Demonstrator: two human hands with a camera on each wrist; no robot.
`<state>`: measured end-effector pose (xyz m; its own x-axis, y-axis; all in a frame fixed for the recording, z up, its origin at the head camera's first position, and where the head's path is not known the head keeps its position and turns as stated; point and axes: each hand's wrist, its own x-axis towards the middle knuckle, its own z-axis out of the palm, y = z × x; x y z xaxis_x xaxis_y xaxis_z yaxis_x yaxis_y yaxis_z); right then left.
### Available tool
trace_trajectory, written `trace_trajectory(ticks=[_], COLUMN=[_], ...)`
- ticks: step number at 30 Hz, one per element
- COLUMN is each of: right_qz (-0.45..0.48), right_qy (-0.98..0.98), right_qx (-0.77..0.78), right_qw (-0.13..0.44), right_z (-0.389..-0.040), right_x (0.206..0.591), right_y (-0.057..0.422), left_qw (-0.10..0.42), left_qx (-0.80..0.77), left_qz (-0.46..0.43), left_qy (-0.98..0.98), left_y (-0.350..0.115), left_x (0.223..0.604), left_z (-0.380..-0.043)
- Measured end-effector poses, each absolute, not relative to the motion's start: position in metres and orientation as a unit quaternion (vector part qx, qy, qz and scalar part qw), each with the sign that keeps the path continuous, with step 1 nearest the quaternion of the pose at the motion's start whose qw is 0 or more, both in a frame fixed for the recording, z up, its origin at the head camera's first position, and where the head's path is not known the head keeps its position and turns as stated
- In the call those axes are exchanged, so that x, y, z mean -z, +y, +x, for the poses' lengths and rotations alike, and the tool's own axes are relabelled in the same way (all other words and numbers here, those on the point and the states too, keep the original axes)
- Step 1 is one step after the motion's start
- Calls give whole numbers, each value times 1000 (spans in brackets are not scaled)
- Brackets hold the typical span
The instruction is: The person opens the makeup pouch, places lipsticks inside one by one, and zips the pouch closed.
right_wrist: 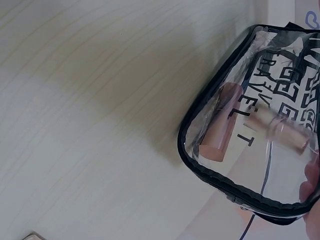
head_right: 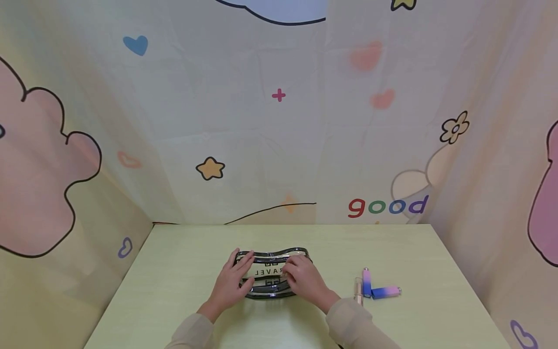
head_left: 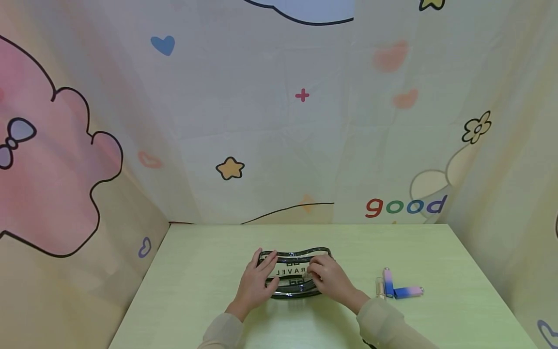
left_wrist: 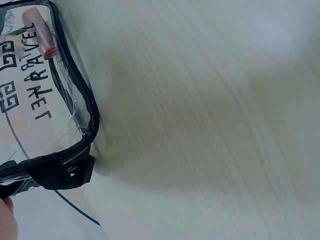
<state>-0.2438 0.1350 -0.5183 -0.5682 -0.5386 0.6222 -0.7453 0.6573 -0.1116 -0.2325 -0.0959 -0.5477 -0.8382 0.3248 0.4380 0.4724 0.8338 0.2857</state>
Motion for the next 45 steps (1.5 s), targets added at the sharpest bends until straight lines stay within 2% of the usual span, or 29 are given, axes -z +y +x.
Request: trace_trajectory(ticks=[13,31,45], right_qz=[357,371,357], right_qy=[-882,-864,-869], right_qx=[-167,-153,-171], right_qw=[260,304,298], right_z=[-242,-246,-243], right_x=[519,521,515], right_y=[135,137,143], left_qw=[189,200,195], left_qx=[199,201,201], left_qz=[-215,-218,-215], left_qy=[-937,-934,-936], left_y=[-96,-96,-95], left_x=[548,549,548], left_z=[-232,-233,-233])
